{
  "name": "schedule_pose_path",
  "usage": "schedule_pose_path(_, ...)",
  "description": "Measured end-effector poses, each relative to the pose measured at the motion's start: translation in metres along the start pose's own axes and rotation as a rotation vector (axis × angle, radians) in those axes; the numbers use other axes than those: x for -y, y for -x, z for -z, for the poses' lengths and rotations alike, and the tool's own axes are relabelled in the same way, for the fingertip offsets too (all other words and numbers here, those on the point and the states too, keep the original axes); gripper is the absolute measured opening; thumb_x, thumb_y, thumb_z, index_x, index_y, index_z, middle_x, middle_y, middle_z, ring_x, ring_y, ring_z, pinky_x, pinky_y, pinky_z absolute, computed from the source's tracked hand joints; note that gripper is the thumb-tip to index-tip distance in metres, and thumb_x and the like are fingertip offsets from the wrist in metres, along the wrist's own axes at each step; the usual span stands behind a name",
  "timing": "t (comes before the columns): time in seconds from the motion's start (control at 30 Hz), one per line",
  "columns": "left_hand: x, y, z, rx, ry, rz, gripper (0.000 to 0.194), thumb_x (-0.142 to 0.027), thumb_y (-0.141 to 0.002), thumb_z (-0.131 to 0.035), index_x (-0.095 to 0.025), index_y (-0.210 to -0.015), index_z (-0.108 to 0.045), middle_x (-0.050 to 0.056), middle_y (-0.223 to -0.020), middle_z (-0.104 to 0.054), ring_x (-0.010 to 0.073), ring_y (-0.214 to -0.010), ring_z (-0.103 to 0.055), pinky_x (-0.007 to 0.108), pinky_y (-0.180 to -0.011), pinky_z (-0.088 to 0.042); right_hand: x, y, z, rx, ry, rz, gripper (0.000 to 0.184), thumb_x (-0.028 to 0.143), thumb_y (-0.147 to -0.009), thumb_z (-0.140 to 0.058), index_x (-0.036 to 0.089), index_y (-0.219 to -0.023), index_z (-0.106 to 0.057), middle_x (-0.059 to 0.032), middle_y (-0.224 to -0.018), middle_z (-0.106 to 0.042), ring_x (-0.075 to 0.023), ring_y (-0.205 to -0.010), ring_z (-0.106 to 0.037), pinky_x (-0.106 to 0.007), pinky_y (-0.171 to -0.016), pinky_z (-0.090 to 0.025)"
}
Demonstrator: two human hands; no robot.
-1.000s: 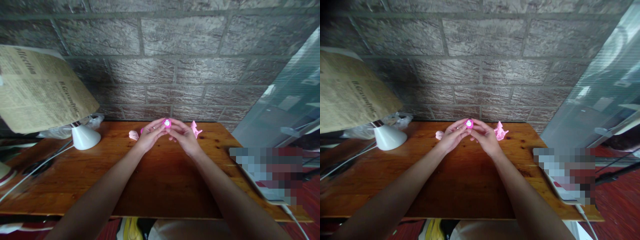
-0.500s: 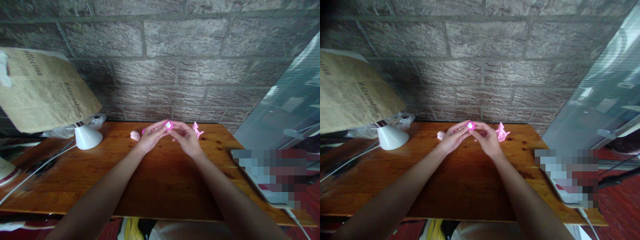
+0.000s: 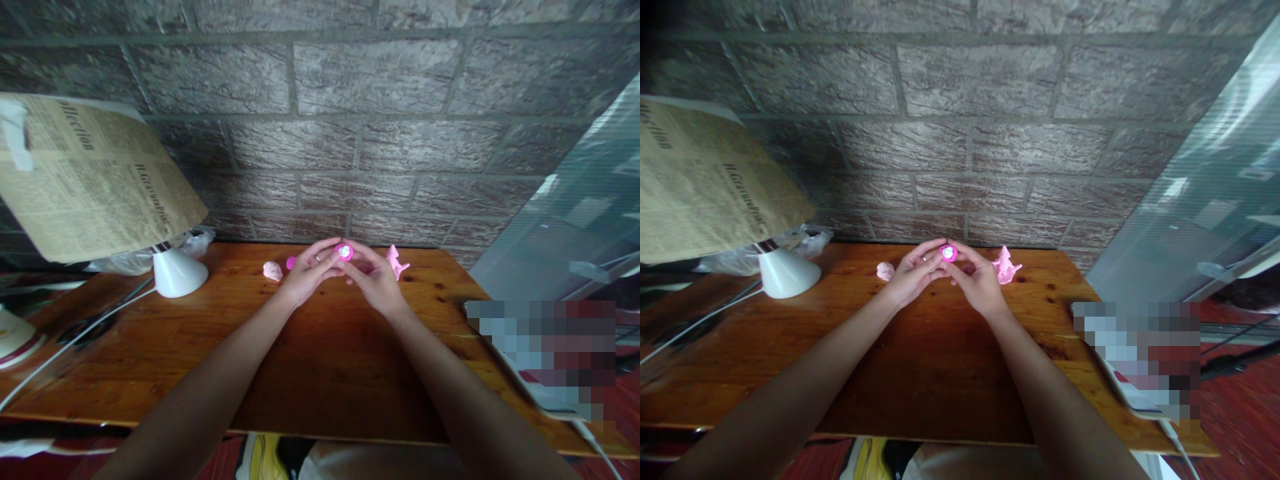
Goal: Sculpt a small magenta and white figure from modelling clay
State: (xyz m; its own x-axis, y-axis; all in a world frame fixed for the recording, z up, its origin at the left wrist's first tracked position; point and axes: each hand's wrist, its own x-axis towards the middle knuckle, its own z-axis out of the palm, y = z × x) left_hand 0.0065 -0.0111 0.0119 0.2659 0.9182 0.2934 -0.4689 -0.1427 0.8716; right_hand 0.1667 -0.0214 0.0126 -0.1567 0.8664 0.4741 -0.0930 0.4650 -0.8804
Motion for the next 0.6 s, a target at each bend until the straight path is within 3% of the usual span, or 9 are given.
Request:
schedule_pose_path(0.27, 0.0015, -0.0019, 0.0009, -0.028, -0.029, -0.011, 0.037, -0.038, -0.069, -0.089, -0.023, -0.102, -0.08, 0.005, -0.1, -0.079, 0.0182, -0.086, -0.072, 0.034, -0.083, -0.058, -0.0023, 0.001, 0.0026, -0.013, 0.068, 0.0, 0.045, 0.045, -0.076, -0.082, 0.026, -0.115, -0.073, -0.0016, -0.091, -0.076, -0.0136, -0.066, -0.064, -0.026, -0.055, -0.055)
schedule_pose_path(0.4, 0.0039, -0.0028, 0.0018, -0.028, -0.012, -0.021, 0.041, -0.037, -0.071, -0.088, -0.024, -0.108, -0.078, 0.005, -0.103, -0.078, 0.0178, -0.088, -0.072, 0.034, -0.085, -0.057, -0.0052, 0.0002, 0.0033, -0.038, 0.094, -0.002, 0.046, 0.046, -0.077, -0.082, 0.026, -0.117, -0.072, -0.0025, -0.095, -0.076, -0.0135, -0.065, -0.063, -0.026, -0.055, -0.054)
schedule_pose_path(0.6, 0.006, -0.005, 0.0032, -0.084, 0.08, -0.016, 0.035, -0.033, -0.069, -0.089, -0.022, -0.1, -0.079, 0.004, -0.101, -0.079, 0.014, -0.083, -0.071, 0.028, -0.083, -0.055, -0.0044, -0.0006, 0.0022, -0.005, 0.042, -0.011, 0.051, 0.045, -0.077, -0.082, 0.029, -0.123, -0.069, -0.0043, -0.108, -0.075, -0.015, -0.071, -0.066, -0.028, -0.058, -0.057)
